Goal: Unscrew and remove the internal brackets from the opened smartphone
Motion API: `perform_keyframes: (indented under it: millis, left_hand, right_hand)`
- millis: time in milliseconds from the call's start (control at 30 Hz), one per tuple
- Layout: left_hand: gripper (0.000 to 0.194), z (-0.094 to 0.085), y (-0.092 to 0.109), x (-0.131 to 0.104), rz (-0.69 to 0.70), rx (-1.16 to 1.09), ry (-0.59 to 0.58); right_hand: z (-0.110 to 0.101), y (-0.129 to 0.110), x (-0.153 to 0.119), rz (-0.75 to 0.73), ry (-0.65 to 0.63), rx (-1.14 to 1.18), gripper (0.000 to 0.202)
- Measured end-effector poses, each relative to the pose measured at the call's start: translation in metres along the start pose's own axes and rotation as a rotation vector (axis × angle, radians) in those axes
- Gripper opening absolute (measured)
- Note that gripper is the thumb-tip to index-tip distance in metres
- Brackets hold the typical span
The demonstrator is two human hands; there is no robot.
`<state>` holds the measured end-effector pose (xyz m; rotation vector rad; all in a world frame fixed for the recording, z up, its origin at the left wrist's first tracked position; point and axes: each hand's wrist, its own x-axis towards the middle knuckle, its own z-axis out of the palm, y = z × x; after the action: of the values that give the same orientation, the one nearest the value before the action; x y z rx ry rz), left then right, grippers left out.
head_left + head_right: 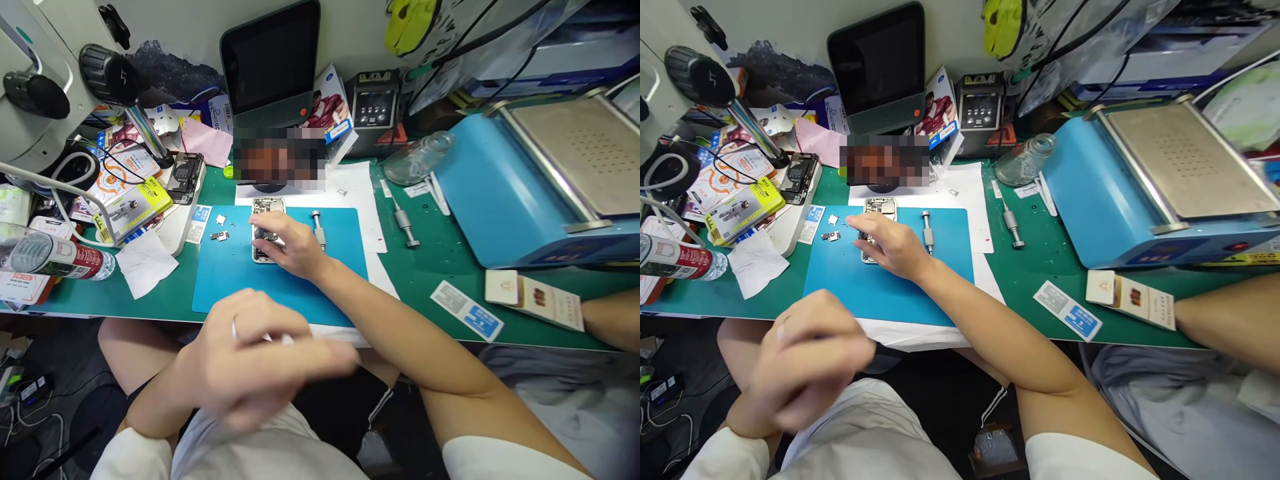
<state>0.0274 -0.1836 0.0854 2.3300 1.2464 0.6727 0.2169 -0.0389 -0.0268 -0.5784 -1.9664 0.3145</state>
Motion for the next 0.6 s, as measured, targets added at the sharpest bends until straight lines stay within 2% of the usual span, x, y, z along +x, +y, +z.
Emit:
perform_keyframes:
  millis: [33, 67, 133, 233, 333, 600]
  left_hand:
    - [0.036, 0.012, -0.009, 0.006, 0.110, -0.052, 0.041]
    - [0.034, 0.024, -0.019, 0.012, 0.139, -0.050, 0.055]
    - [0.029, 0.047, -0.040, 0.019, 0.074, 0.045, 0.150]
    - [0.032, 0.070, -0.065, 0.019, -0.034, 0.190, 0.164]
    - [0.038, 0.079, -0.074, 0.015, -0.080, 0.313, 0.121]
    - [0.043, 0.084, -0.073, 0.016, -0.097, 0.418, 0.050]
  right_hand:
    - [0.000, 0.000, 0.000, 0.003, 0.006, 0.003, 0.052]
    - [-0.001, 0.000, 0.000, 0.002, 0.006, 0.002, 0.053]
    - [-0.003, 0.001, 0.000, -0.016, -0.019, -0.016, 0.056]
    - [-0.006, 0.002, 0.000, -0.073, -0.056, -0.054, 0.058]
    - [-0.007, 0.004, 0.000, -0.103, -0.049, -0.042, 0.057]
    - [-0.008, 0.001, 0.002, -0.072, -0.081, -0.082, 0.061]
